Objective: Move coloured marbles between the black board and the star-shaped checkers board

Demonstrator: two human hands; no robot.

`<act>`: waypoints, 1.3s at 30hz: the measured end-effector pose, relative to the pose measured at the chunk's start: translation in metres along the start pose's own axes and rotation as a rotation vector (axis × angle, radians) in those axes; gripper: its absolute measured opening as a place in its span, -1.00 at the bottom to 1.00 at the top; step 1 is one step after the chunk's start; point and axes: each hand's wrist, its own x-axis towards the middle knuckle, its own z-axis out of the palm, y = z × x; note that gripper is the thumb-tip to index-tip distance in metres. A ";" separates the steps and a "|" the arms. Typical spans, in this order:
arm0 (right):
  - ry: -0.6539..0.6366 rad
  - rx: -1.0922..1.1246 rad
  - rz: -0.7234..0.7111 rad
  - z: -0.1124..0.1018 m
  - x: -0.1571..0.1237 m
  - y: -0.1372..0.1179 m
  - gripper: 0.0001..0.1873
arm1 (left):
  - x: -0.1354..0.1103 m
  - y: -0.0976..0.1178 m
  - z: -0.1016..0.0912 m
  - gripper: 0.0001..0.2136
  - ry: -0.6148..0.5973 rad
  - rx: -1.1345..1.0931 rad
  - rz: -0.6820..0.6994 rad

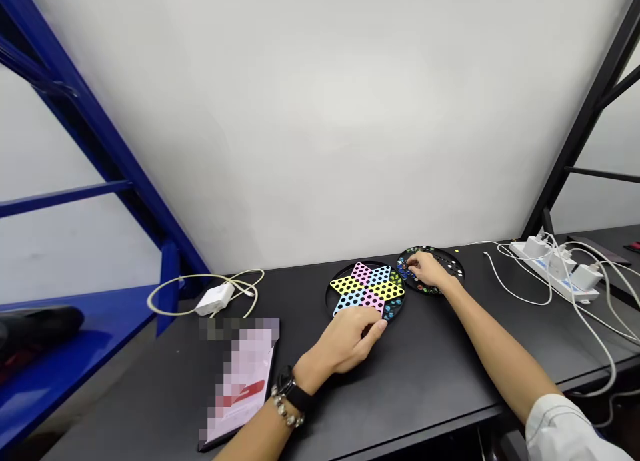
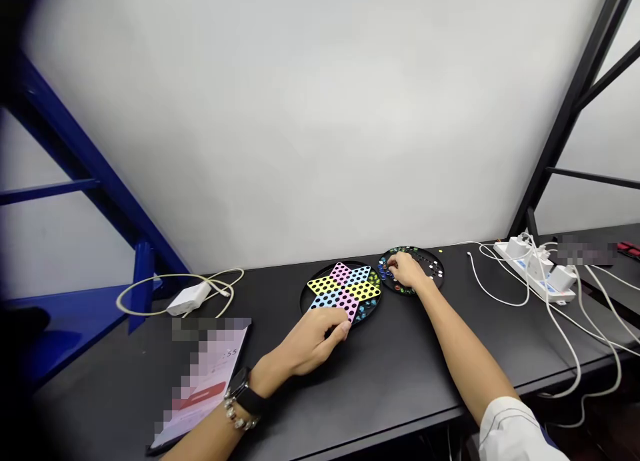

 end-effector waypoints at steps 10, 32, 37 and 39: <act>-0.048 -0.149 0.121 -0.009 0.028 -0.025 -0.72 | -0.001 -0.003 -0.001 -0.62 0.036 0.001 0.004; -0.135 0.191 -0.247 -0.017 -0.061 -0.088 -0.84 | -0.002 -0.003 -0.008 -0.63 0.057 0.020 -0.054; -0.075 0.310 -0.195 -0.027 -0.053 -0.061 -0.85 | -0.002 -0.006 -0.007 -0.65 0.055 0.033 -0.043; 0.026 0.297 -0.108 -0.032 -0.048 -0.042 -0.80 | -0.002 -0.006 -0.007 -0.65 0.050 0.038 -0.039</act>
